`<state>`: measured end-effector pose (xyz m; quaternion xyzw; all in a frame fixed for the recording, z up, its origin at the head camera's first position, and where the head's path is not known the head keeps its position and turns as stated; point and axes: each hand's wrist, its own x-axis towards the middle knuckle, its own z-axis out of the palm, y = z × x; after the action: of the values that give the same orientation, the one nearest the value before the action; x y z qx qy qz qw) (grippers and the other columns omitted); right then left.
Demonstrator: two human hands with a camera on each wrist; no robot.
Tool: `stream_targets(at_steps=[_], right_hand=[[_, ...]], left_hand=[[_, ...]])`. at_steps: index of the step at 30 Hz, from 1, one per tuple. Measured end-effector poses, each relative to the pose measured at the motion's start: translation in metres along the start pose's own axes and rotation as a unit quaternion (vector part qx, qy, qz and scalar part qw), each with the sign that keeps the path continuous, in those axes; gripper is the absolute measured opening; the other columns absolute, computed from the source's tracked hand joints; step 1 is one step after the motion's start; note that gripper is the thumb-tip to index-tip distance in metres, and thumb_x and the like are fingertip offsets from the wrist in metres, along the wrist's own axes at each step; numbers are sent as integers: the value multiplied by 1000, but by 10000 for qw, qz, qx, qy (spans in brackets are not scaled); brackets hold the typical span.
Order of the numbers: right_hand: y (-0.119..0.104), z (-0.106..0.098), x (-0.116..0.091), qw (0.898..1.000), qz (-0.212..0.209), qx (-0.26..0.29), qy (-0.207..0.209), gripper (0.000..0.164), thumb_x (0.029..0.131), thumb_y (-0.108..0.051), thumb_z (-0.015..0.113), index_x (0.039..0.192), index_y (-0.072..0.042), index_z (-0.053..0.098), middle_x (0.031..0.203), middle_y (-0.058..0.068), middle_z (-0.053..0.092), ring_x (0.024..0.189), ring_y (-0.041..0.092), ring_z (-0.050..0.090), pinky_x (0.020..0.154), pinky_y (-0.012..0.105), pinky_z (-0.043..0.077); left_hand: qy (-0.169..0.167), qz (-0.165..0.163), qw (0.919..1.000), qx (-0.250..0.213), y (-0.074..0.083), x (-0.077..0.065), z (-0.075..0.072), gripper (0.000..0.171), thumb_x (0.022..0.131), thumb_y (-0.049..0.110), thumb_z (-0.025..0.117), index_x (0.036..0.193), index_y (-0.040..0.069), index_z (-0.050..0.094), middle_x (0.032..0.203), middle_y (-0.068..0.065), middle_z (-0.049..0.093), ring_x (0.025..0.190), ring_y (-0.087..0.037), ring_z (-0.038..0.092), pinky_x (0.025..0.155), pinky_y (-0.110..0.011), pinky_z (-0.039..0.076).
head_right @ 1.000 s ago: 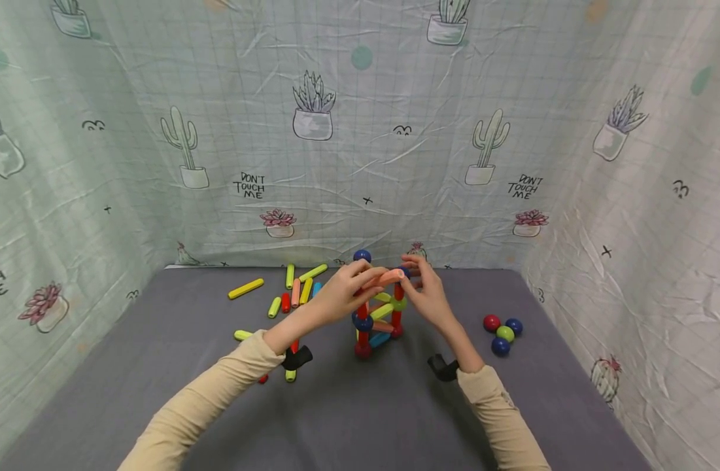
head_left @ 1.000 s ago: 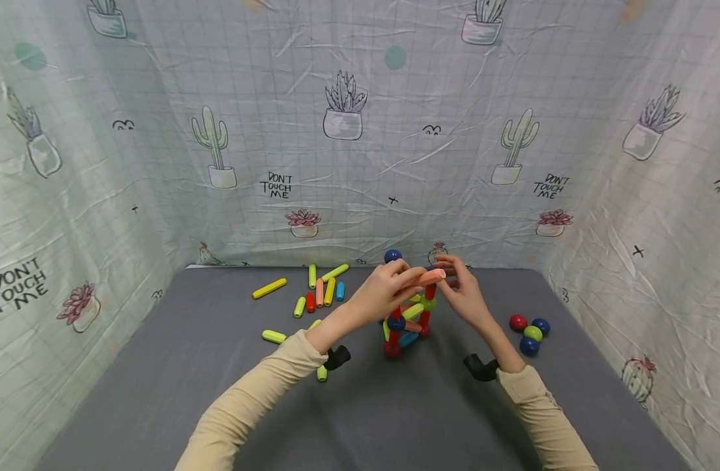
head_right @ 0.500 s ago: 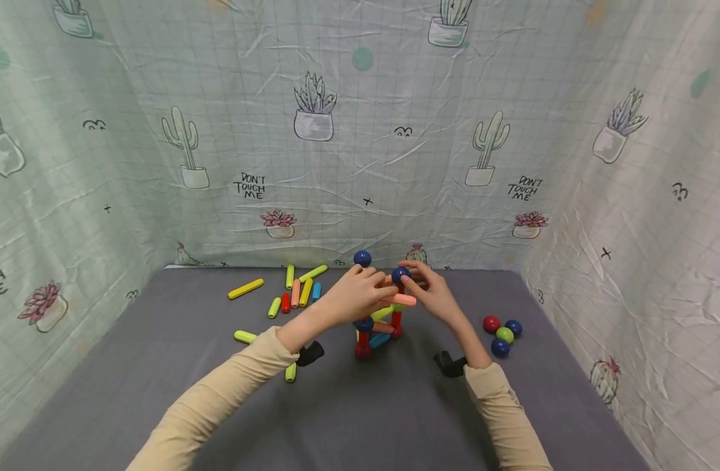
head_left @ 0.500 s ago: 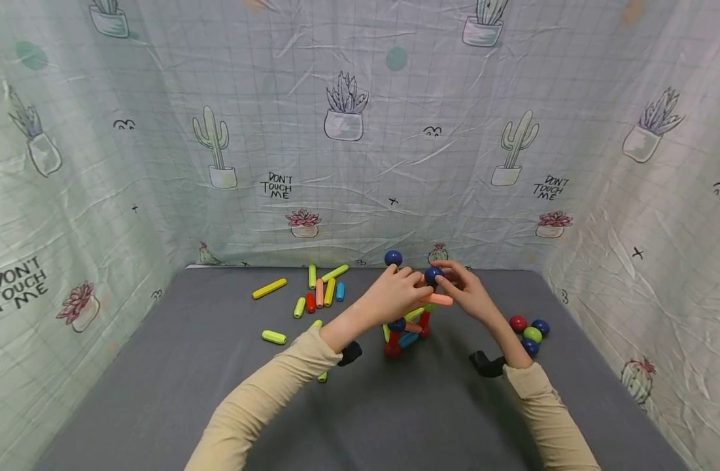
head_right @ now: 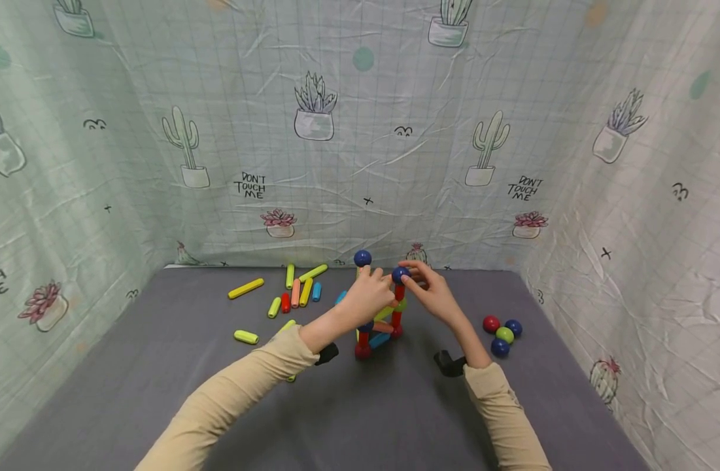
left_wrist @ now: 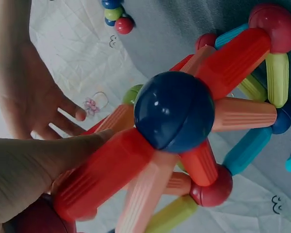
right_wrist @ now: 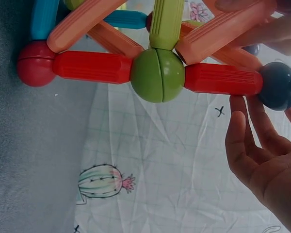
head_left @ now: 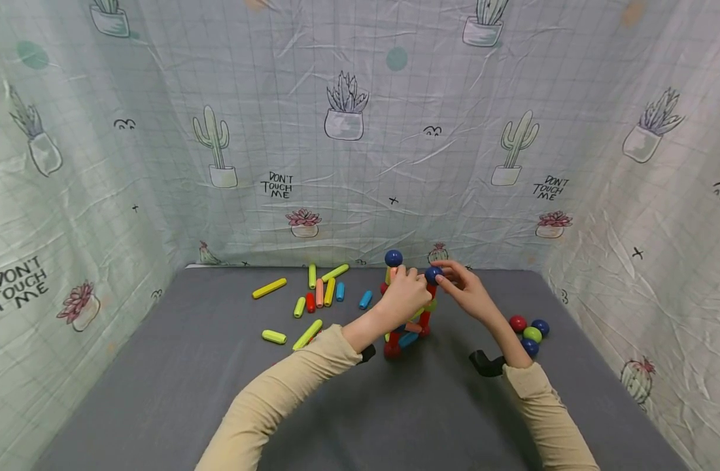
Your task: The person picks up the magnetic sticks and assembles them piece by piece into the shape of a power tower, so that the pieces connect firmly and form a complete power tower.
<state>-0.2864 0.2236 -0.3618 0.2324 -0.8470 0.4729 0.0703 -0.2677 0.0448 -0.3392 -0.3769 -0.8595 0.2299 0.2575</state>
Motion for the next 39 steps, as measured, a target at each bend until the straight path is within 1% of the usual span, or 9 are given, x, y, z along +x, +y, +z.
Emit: stream_targets(at_steps=[2,4,11,16,23,32,35,37,39], right_hand=[[0,0,0,10000,-22,33,0,37,93,-19,45,128,-6,44,110,22,57,91,30,59,74,22,49],[-1,0,0,9999,-36,94,9,37,93,-18,45,129,-6,43,111,23,56,94,36,58,75,21,48],[-1,-2,1,9999,-10,141,41,37,94,-17,44,129,-6,42,112,24,55,95,36,58,74,22,48],[2,0,3,9999,61,27,82,37,95,-21,42,128,-6,42,110,24,55,94,34,58,74,22,48],[4,1,6,9997,204,96,47,40,97,-25,36,130,-4,36,114,26,50,98,37,57,72,23,48],[3,3,7,9991,416,94,48,40,98,-27,32,134,-10,31,114,26,51,99,35,54,71,23,47],[4,3,7,9989,467,104,23,41,98,-28,32,134,-9,30,113,26,51,98,35,54,72,26,48],[5,3,6,9986,512,125,-40,42,98,-30,31,135,-10,28,114,26,50,97,36,55,73,30,49],[7,4,6,9983,543,155,-132,44,98,-32,29,136,-11,26,115,26,48,97,37,55,75,34,49]], left_hand=[[-9,-2,9999,110,1,1,-1,57,62,71,60,93,24,71,87,4,67,75,-15,53,73,-31,42],[81,-44,9998,202,2,2,-2,61,59,73,60,92,23,71,84,4,67,74,-15,52,72,-31,41],[405,-121,9985,349,1,-1,2,66,57,78,55,87,22,72,87,3,66,80,-16,55,80,-36,43],[594,-160,9971,440,1,-1,4,64,58,77,55,85,21,73,84,3,66,80,-16,56,79,-36,43],[758,-171,9956,525,4,1,8,58,61,73,58,82,21,73,84,2,66,81,-16,54,84,-38,41],[885,-38,9932,750,7,1,10,55,60,73,59,76,22,72,79,3,65,88,-18,54,93,-44,38],[1057,-52,9910,825,7,0,13,39,73,59,60,73,21,72,75,4,65,87,-18,54,93,-45,39],[1227,-108,9887,860,6,-1,15,26,83,39,59,69,21,71,72,4,65,85,-17,55,92,-45,40],[1392,-152,9862,888,6,-1,17,26,87,20,55,66,21,70,70,5,65,84,-17,55,92,-45,40]])
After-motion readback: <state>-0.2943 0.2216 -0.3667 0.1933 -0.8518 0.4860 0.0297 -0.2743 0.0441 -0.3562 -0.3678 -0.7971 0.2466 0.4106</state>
